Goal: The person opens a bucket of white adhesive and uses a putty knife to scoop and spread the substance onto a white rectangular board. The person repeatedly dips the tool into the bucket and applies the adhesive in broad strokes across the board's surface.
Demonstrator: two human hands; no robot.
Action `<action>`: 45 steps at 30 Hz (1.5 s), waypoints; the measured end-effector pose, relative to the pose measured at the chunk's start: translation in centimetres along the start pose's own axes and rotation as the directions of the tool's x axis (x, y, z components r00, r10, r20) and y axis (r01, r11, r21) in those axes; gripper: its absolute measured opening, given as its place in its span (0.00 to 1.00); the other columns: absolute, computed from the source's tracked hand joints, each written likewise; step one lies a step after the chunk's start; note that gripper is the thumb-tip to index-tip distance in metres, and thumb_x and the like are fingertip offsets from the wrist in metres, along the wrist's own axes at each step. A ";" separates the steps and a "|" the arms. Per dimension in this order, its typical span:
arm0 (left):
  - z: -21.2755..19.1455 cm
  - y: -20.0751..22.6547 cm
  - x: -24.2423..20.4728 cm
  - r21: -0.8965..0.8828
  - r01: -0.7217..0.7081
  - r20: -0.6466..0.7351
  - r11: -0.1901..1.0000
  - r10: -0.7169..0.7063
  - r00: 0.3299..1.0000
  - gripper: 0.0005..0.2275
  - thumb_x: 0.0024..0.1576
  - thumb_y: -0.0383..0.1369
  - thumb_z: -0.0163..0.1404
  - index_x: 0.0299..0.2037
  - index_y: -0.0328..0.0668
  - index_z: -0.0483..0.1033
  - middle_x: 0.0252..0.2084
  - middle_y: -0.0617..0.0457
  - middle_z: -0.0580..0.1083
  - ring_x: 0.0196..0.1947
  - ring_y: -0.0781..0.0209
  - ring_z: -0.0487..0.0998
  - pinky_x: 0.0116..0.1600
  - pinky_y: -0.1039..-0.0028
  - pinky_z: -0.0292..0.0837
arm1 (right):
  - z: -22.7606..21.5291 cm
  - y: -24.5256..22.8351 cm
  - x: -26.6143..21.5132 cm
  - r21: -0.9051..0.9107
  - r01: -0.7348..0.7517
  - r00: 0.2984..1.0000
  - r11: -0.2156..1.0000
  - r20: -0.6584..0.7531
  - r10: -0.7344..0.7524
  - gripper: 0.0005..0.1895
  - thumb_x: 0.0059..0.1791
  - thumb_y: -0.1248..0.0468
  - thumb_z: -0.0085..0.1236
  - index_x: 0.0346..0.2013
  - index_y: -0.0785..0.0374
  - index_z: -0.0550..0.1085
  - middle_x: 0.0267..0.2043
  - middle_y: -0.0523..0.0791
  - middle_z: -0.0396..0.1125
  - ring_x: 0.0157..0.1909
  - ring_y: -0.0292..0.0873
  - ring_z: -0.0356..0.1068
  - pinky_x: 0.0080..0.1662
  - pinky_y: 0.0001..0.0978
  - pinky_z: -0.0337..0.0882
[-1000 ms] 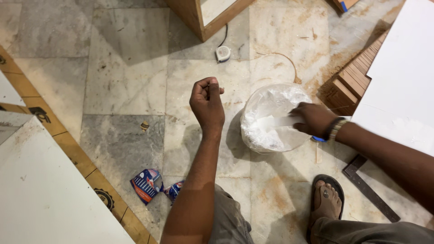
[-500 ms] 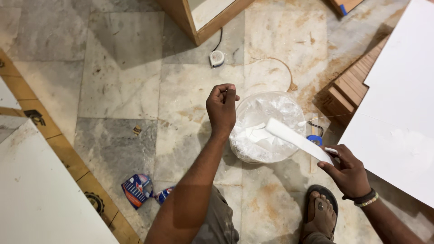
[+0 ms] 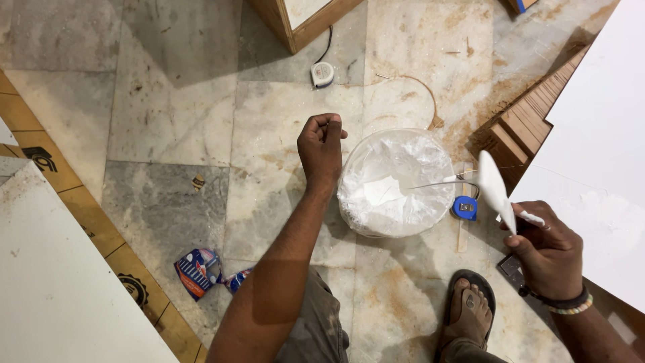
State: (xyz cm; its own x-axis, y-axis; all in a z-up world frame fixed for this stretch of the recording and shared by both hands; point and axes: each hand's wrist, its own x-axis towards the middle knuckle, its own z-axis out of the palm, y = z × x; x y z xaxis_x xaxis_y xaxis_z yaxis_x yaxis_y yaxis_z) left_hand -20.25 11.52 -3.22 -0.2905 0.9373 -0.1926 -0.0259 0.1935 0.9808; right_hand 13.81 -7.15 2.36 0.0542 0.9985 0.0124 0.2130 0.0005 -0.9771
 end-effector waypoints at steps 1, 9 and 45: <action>-0.1 0.0 0.0 0.011 -0.003 -0.002 1.000 0.003 1.000 0.09 0.63 0.35 0.51 0.41 0.36 0.76 0.29 0.56 0.78 0.32 0.70 0.79 0.39 0.78 0.73 | 0.0 -0.1 0.2 0.025 0.000 1.000 1.000 0.016 -0.001 0.24 0.51 0.58 0.61 0.59 0.65 0.74 0.51 0.47 0.72 0.48 0.36 0.74 0.41 0.27 0.76; -0.6 -0.1 0.3 0.009 -0.039 0.006 0.999 0.038 0.999 0.09 0.64 0.35 0.52 0.41 0.36 0.76 0.29 0.55 0.78 0.31 0.70 0.80 0.39 0.77 0.73 | 1.7 2.5 -0.1 -0.024 -0.375 0.913 0.927 0.163 0.374 0.22 0.58 0.54 0.43 0.51 0.69 0.75 0.31 0.43 0.73 0.30 0.36 0.71 0.33 0.30 0.74; -2.0 0.9 -0.3 -0.030 -0.089 -0.023 0.996 0.088 0.996 0.08 0.64 0.32 0.51 0.42 0.34 0.76 0.29 0.55 0.78 0.31 0.70 0.80 0.40 0.77 0.77 | 2.3 -4.1 1.0 -0.777 0.366 0.887 0.512 0.124 -0.445 0.21 0.46 0.72 0.74 0.53 0.63 0.80 0.47 0.49 0.69 0.44 0.45 0.68 0.41 0.33 0.72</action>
State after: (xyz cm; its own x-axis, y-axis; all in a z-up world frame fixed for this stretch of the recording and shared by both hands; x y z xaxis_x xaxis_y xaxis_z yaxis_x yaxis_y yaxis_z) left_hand -22.16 10.86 -2.24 -0.3133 0.9439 -0.1044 -0.0288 0.1004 0.9945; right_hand 10.77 -5.99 5.94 -0.1680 0.8921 0.4194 0.8869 0.3225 -0.3308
